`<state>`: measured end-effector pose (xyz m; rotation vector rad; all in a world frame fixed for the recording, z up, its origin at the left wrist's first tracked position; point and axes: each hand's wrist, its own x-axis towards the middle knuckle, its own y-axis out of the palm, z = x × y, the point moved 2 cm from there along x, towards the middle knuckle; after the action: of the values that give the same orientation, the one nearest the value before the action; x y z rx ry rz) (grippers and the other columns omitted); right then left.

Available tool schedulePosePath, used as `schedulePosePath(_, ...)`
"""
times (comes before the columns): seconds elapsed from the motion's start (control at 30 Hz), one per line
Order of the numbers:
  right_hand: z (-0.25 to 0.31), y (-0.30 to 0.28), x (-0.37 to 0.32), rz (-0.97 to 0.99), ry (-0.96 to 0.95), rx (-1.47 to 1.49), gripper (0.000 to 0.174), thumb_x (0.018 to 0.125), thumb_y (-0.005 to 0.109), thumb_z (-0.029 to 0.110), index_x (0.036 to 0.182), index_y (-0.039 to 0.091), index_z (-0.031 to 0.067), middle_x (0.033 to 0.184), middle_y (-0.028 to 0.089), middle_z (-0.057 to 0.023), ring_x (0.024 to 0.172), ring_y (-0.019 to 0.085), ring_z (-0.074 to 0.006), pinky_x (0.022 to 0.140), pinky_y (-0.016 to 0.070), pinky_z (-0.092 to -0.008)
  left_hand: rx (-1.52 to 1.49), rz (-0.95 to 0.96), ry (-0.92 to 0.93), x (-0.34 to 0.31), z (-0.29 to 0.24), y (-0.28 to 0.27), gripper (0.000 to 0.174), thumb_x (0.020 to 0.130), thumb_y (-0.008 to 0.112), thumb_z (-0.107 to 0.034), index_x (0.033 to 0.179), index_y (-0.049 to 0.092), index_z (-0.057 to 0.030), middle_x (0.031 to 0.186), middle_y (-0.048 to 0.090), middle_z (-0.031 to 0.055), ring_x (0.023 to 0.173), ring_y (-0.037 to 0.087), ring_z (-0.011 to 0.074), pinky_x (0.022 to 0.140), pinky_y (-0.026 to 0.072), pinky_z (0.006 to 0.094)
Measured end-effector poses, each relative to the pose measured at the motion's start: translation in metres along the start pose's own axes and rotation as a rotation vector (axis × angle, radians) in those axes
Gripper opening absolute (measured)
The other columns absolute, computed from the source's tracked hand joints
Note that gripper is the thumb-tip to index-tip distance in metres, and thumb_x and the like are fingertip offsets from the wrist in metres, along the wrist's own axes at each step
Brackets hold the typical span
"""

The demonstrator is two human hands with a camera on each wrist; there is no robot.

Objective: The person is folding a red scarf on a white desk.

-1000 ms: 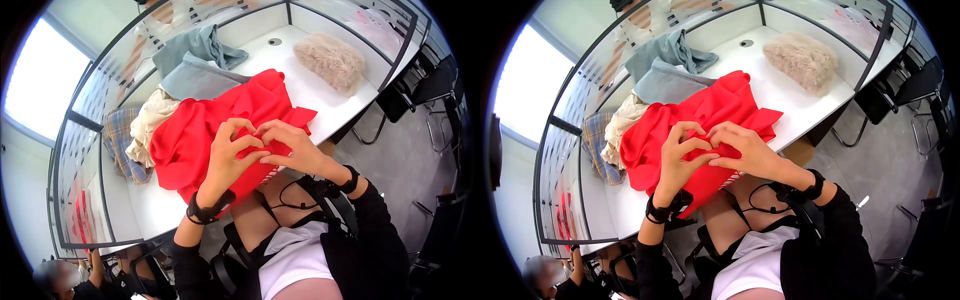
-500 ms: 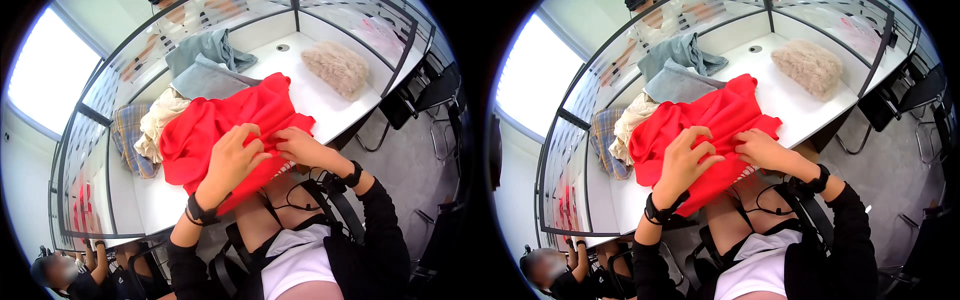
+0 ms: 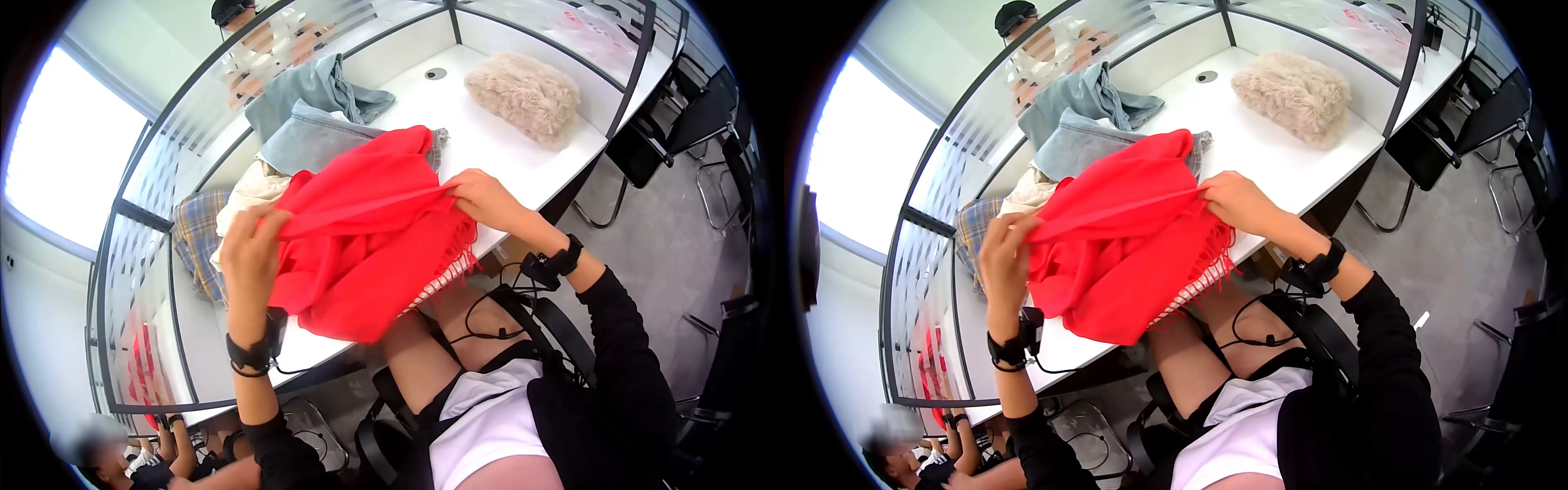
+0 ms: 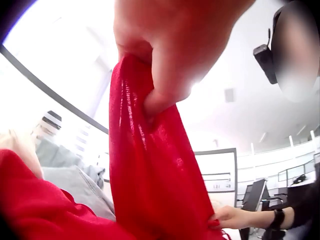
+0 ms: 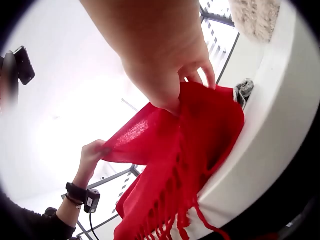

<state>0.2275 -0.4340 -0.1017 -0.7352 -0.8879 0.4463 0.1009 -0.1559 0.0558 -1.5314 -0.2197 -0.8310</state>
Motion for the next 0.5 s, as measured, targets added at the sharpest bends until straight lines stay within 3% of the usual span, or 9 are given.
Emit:
schedulePosePath(0.1,0.005,-0.016,0.011,-0.103,-0.013,0.119,0.018,0.073,0.057,0.0,0.091,0.06,-0.0005,0.091,0.06,-0.0104,0.081,0.056,-0.0284,0.072,0.0451,-0.0341,-0.031,0.006,-0.306,-0.001,0.027,-0.01,0.029,0.068,0.054,0.008,0.091,0.061,-0.0064,0.086,0.058,0.0086,0.084,0.056,0.0284,0.072,0.0447,0.0354)
schedulePosePath(0.17,0.018,-0.033,0.022,-0.17,-0.01,0.21,0.015,0.075,0.058,0.0,0.09,0.059,-0.002,0.089,0.06,-0.0111,0.075,0.057,-0.0288,0.066,0.0456,-0.032,0.048,0.005,-0.258,0.001,0.034,0.004,0.034,0.067,0.055,0.008,0.098,0.059,-0.0061,0.093,0.056,0.0105,0.091,0.053,0.03,0.078,0.0427,0.0367)
schedulePosePath(0.2,0.02,-0.04,0.027,-0.225,-0.039,0.179,0.013,0.077,0.059,0.0,0.089,0.059,-0.0034,0.087,0.06,-0.0106,0.067,0.056,-0.0252,0.059,0.0443,-0.0288,0.086,0.009,-0.235,0.001,0.036,0.01,0.037,0.066,0.056,0.007,0.101,0.058,-0.0059,0.096,0.056,0.0114,0.094,0.052,0.0307,0.081,0.0417,0.0374)
schedulePosePath(0.27,0.025,-0.053,0.034,-0.212,0.042,0.259,0.013,0.077,0.06,0.001,0.089,0.059,-0.0034,0.085,0.059,-0.0102,0.065,0.055,-0.0224,0.058,0.044,-0.028,0.142,0.063,-0.186,0.003,0.011,0.027,0.036,0.072,0.061,-0.001,0.107,0.053,-0.0049,0.111,0.049,0.0156,0.1,0.047,0.0343,0.087,0.0392,0.0408)
schedulePosePath(0.3,0.028,-0.06,0.038,-0.205,0.08,0.295,0.013,0.077,0.06,0.001,0.089,0.06,-0.0034,0.085,0.059,-0.0099,0.064,0.054,-0.021,0.058,0.0438,-0.0276,0.033,0.044,-0.158,0.006,-0.003,0.037,0.032,0.074,0.063,-0.005,0.104,0.053,-0.0042,0.107,0.05,0.0151,0.099,0.049,0.0337,0.086,0.0396,0.0417)
schedulePosePath(0.33,0.033,-0.067,0.041,-0.173,0.127,0.301,0.014,0.076,0.063,0.007,0.087,0.061,-0.0013,0.086,0.062,-0.0121,0.067,0.056,-0.025,0.061,0.0446,-0.0304,-0.071,0.029,-0.095,0.008,-0.015,0.045,0.026,0.074,0.062,-0.005,0.099,0.054,-0.0037,0.102,0.053,0.0139,0.096,0.051,0.0322,0.084,0.0412,0.0408)
schedulePosePath(0.4,0.038,-0.071,0.042,-0.14,0.087,0.358,0.014,0.076,0.063,0.007,0.087,0.061,-0.0012,0.085,0.062,-0.0123,0.066,0.056,-0.0248,0.062,0.0444,-0.0306,-0.323,0.105,-0.067,0.015,-0.044,0.057,0.016,0.076,0.06,-0.004,0.091,0.056,-0.0032,0.091,0.057,0.0119,0.089,0.054,0.0296,0.079,0.0442,0.0368)
schedulePosePath(0.5,0.044,-0.065,0.039,-0.064,0.061,0.478,0.015,0.073,0.065,0.008,0.086,0.06,0.001,0.079,0.061,-0.0103,0.066,0.055,-0.0233,0.061,0.043,-0.0296,-0.627,0.163,-0.066,0.029,-0.083,0.073,0.018,0.078,0.062,-0.007,0.094,0.054,-0.0029,0.093,0.055,0.0129,0.086,0.056,0.0299,0.074,0.0461,0.036)
